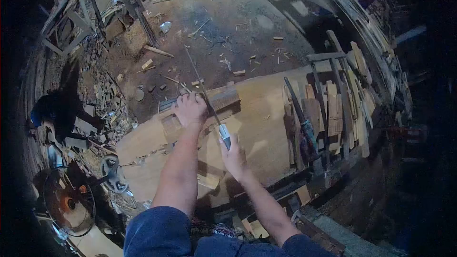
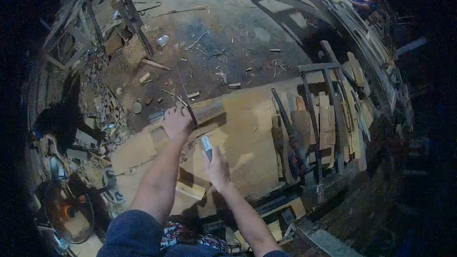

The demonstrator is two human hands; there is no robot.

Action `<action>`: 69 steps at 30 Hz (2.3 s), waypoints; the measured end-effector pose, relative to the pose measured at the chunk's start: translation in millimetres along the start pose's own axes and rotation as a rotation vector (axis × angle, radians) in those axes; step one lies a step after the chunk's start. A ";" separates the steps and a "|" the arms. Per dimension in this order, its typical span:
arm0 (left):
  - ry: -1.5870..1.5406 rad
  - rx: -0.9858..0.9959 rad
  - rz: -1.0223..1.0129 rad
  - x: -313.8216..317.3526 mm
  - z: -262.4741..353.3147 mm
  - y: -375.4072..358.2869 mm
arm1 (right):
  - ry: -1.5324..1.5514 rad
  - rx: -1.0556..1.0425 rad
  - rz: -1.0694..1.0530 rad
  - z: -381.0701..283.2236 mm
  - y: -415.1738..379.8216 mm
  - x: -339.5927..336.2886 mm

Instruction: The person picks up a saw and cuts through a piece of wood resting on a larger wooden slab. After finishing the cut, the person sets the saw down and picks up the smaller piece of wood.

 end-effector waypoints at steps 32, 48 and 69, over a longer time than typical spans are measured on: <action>-0.023 0.015 -0.019 2.9 2.9 -1.3 | 0.052 -0.102 0.053 21.3 -25.9 -5.1; 0.006 -0.003 -0.047 6.5 1.5 1.1 | -0.016 0.044 -0.014 37.7 -68.5 -24.9; 0.027 0.015 -0.003 5.5 2.5 -0.2 | -0.022 -0.035 0.020 46.7 -76.5 -23.9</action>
Point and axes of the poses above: each hand's wrist, its own y-axis towards the middle knuckle, its own x-axis out of the palm, z = x × y, the point moved 9 cm from there along y, towards the middle knuckle, and after that the axes turned 3 degrees about -y, right-handed, at the moved point
